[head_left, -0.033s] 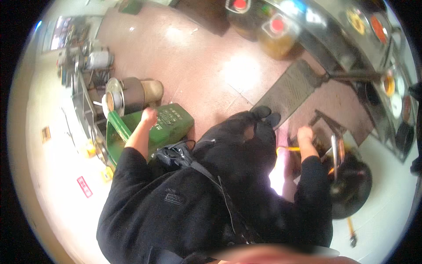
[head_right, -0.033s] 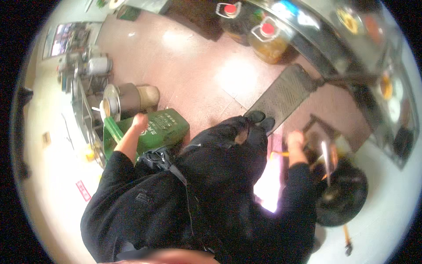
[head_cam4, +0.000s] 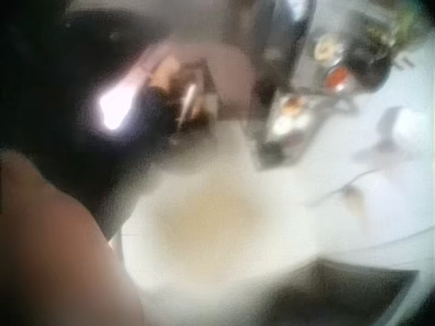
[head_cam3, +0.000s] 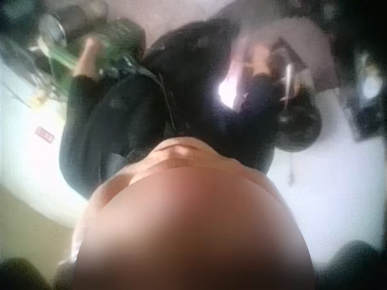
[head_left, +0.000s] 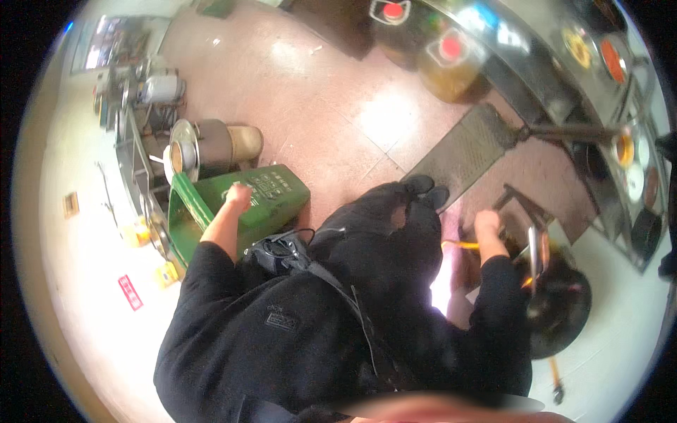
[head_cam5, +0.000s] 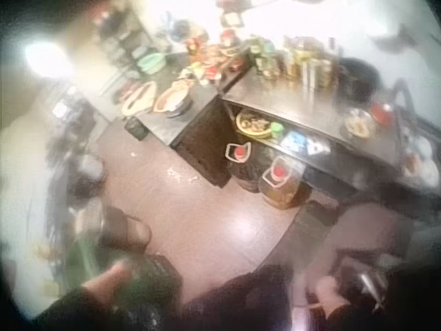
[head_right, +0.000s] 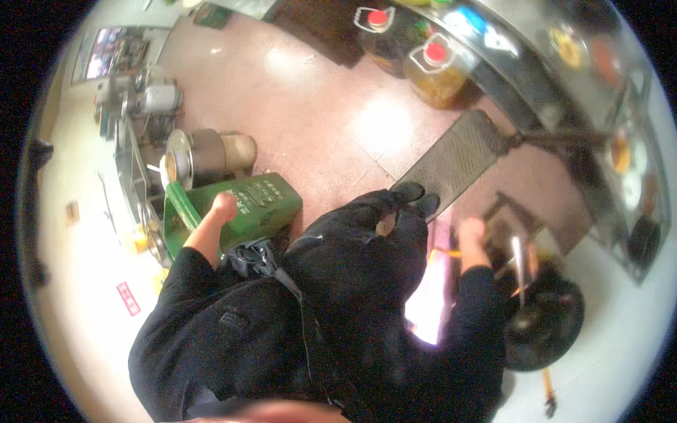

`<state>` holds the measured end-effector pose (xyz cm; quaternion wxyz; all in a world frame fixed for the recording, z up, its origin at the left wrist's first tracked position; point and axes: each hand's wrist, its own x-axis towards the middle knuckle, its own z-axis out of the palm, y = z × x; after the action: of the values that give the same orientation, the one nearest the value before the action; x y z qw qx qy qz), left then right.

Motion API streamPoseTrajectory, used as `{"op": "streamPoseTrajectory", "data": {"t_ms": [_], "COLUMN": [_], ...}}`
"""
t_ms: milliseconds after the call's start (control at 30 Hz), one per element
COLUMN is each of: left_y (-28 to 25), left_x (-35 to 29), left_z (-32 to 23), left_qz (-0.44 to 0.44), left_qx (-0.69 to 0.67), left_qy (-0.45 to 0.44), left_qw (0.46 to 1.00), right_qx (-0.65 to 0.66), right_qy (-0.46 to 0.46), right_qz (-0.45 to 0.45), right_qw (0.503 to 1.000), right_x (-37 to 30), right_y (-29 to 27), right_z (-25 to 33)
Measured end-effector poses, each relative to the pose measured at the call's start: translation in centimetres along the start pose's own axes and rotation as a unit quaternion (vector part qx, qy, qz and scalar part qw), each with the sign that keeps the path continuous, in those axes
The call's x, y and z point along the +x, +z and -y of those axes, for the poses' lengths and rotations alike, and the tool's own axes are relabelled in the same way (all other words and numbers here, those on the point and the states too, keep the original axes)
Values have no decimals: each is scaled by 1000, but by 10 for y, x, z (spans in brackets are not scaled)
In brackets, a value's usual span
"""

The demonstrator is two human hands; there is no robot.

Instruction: The person stir-fries rice in a wok using a spatula and ladle, then transfers the cooked rice into a container. The person then scoops rice from a rice cooker into a plastic container and seals it.

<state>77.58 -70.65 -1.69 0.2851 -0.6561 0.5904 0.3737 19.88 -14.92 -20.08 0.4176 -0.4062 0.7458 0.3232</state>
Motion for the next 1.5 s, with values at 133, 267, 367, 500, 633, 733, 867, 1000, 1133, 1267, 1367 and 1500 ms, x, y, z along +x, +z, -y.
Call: {"op": "streamPoseTrajectory", "data": {"t_ms": [133, 267, 367, 500, 633, 733, 867, 1000, 1133, 1267, 1367, 1500], "left_y": [83, 129, 130, 130, 131, 100, 23, -63, -114, -140, -152, -165], "left_x": [-70, -125, -151, -154, -111, -58, 8, 57, 91, 129, 158, 179], "left_z": [78, 48, 26, 30, 31, 8, -41, -94, -153, -202, -212, -191], "left_qz": [121, 113, 50, -2, 71, 94, 25, -47, -23, 34, 31, 40], "left_qx": [-196, -108, -164, -291, -262, -253, -283, -287, -377, -391, -384, -484], "left_qy": [-120, -119, -116, -101, -56, -15, 44, 118, 136, 188, 240, 172], "left_qw": [966, 981, 978, 952, 961, 963, 958, 949, 916, 900, 891, 857], "right_qx": [-120, -11, -113, -66, 286, 481, 546, 575, 602, 623, 595, 546], "right_qy": [-54, 55, 37, -48, -125, -77, -91, -110, -113, -145, -244, -152], "right_qz": [7, 17, 30, 24, 20, -14, -94, -173, -190, -275, -360, -555], "right_qw": [991, 998, 992, 996, 950, 873, 827, 792, 767, 718, 675, 609], "right_x": [15, 37, 49, 50, 42, 42, 43, 20, -32, -88, -123, -154], "right_y": [-4, 22, 38, 1, -110, -208, -338, -474, -618, -755, -863, -1019], "right_z": [6, 16, 13, 15, 48, 73, 80, 59, 1, -75, -135, -217]}}
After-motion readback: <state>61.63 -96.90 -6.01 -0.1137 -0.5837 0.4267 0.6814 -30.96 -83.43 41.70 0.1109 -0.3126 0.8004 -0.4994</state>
